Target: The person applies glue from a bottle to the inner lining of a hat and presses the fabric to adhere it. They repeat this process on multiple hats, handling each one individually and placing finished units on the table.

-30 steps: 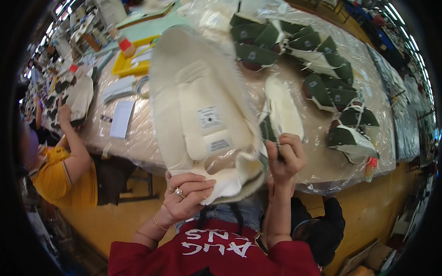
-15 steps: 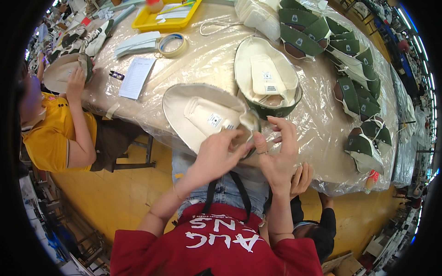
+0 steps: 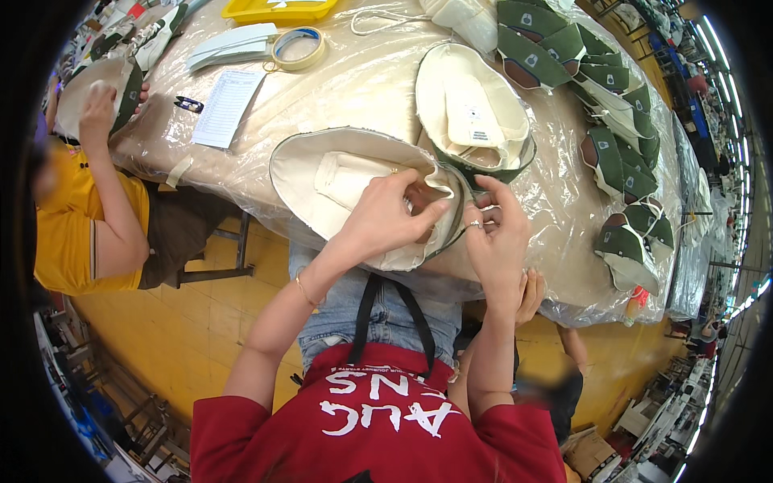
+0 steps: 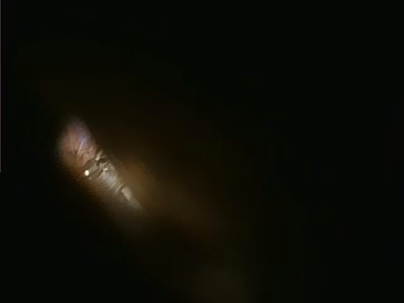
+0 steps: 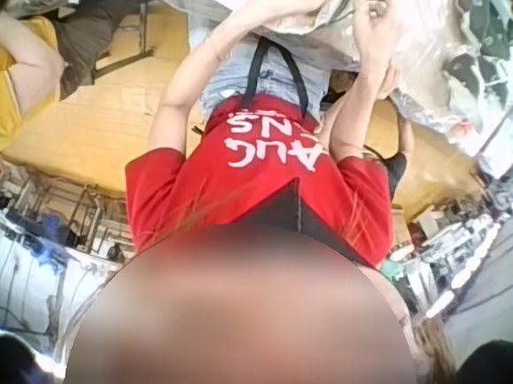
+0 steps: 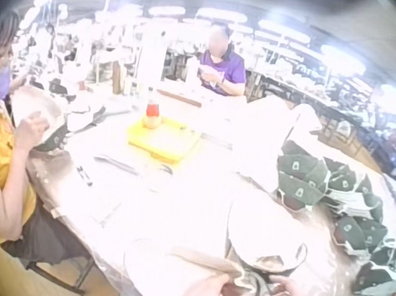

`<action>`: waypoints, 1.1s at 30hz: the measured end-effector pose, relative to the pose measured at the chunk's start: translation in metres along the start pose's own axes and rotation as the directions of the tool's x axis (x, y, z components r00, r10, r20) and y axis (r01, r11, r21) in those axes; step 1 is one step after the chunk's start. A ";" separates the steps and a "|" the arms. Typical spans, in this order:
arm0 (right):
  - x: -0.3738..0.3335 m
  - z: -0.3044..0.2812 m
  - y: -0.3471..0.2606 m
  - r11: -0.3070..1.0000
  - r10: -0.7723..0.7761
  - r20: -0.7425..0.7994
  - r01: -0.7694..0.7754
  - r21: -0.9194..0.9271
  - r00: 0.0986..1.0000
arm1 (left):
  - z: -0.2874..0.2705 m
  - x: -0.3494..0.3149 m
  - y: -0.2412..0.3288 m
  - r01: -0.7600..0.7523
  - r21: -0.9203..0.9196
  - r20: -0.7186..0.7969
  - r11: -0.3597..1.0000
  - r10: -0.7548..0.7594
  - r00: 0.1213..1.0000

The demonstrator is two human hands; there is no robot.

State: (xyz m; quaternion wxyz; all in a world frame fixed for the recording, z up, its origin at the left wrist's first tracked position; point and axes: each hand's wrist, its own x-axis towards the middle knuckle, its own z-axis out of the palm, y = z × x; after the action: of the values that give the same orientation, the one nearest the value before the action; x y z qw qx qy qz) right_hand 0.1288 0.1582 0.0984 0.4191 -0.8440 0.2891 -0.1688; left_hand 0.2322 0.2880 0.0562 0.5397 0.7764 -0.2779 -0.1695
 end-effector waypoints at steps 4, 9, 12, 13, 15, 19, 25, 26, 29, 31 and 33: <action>0.005 -0.004 -0.001 0.993 -0.074 0.074 0.081 -0.083 0.994 | 0.000 0.007 0.007 0.040 0.178 0.151 0.983 -0.067 0.986; -0.008 -0.013 0.003 0.992 -0.121 0.123 0.126 -0.032 0.985 | -0.015 -0.001 -0.005 0.025 -0.002 0.254 1.000 -0.024 0.967; -0.023 -0.016 0.009 0.959 -0.275 0.105 0.280 -0.037 0.956 | -0.015 -0.016 -0.016 0.036 -0.155 0.202 0.987 -0.004 0.979; -0.028 -0.017 0.011 0.942 -0.320 0.099 0.327 -0.075 0.942 | -0.013 -0.021 -0.018 0.001 -0.145 0.176 0.989 0.025 0.984; -0.035 -0.019 0.015 0.906 -0.400 0.085 0.408 -0.115 0.913 | -0.009 -0.027 -0.020 -0.085 -0.165 0.092 0.983 0.101 0.991; -0.044 -0.022 0.023 0.863 -0.470 0.077 0.476 -0.169 0.879 | -0.007 -0.026 -0.013 -0.084 -0.105 0.074 0.991 0.092 0.993; -0.048 -0.013 0.029 0.857 -0.496 0.012 0.492 -0.152 0.868 | -0.022 -0.049 0.009 -0.073 0.175 0.344 0.982 0.008 0.939; -0.048 -0.012 0.029 0.853 -0.504 0.005 0.499 -0.155 0.864 | -0.022 -0.052 0.011 -0.104 0.199 0.349 0.974 0.029 0.937; -0.048 -0.010 0.030 0.836 -0.535 -0.013 0.527 -0.152 0.845 | -0.024 -0.051 0.007 -0.175 0.203 0.356 0.963 0.094 0.930; -0.049 -0.011 0.030 0.824 -0.556 -0.028 0.546 -0.155 0.831 | -0.029 -0.042 -0.002 -0.073 0.145 0.427 0.987 0.004 0.904; -0.050 -0.014 0.031 0.805 -0.584 -0.045 0.571 -0.161 0.811 | -0.028 -0.039 -0.008 -0.071 0.094 0.410 0.993 0.026 0.912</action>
State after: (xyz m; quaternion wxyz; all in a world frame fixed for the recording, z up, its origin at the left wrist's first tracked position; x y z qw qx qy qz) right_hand 0.0721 0.1664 0.0793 0.2740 -0.9103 0.0487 -0.3065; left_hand 0.2195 0.3353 0.0575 0.4315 0.7446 -0.4123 -0.2991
